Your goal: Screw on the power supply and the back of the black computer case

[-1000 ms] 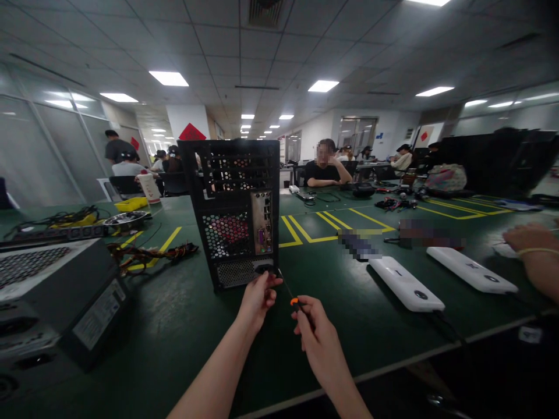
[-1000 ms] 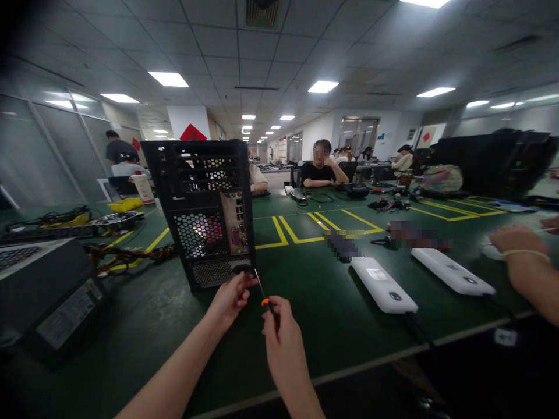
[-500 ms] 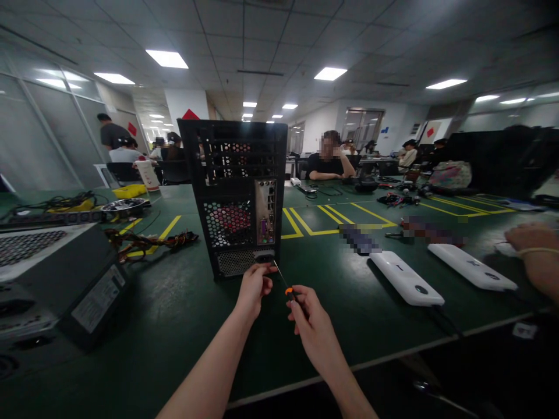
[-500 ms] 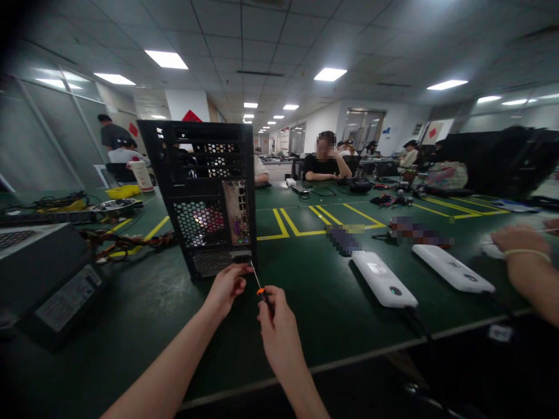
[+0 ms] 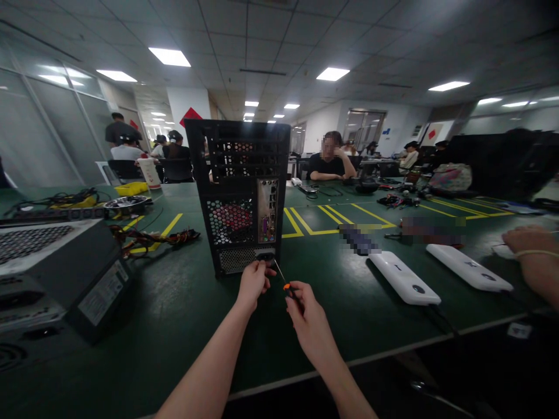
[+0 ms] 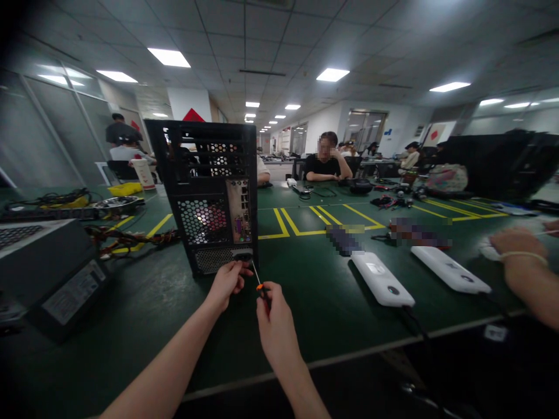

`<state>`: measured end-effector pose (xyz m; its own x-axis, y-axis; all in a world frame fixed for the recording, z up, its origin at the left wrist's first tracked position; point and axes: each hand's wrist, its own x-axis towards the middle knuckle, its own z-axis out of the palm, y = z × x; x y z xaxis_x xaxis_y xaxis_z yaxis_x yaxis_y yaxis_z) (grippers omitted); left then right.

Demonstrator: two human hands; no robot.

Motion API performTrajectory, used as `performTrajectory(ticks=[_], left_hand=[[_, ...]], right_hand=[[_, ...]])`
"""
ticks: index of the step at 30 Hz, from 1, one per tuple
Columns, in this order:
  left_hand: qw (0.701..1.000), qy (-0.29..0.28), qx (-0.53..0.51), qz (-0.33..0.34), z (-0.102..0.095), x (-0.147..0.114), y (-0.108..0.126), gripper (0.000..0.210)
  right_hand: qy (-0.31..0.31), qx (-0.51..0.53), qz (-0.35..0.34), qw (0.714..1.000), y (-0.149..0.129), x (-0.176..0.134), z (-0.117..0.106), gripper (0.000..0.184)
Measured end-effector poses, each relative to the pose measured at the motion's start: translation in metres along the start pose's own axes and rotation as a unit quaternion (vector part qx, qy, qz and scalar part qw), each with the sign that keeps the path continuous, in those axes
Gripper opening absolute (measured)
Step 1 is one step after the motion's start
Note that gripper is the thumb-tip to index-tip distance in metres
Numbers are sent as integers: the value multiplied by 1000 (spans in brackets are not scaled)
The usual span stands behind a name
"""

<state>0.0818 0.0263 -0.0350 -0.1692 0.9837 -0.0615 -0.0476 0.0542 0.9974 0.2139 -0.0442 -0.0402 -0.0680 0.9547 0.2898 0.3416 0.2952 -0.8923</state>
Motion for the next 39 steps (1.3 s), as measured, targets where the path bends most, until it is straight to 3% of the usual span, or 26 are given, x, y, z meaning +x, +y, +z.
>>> performTrajectory(ticks=[6, 11, 16, 25, 39], left_hand=[[999, 30, 10, 14, -3, 4, -5, 26], [999, 39, -11, 18, -2, 4, -5, 26], [999, 37, -25, 15, -3, 4, -5, 31], [999, 32, -25, 14, -3, 2, -3, 31], [999, 32, -40, 1, -4, 1, -2, 30]], right_hand=[[14, -16, -10, 1000, -2, -1, -1, 32], [2, 9, 4, 1000, 0, -2, 0, 29], [-14, 36, 17, 999, 1, -3, 0, 27], [27, -8, -34, 999, 0, -2, -2, 30], [17, 0, -1, 1000, 2, -4, -1, 30]])
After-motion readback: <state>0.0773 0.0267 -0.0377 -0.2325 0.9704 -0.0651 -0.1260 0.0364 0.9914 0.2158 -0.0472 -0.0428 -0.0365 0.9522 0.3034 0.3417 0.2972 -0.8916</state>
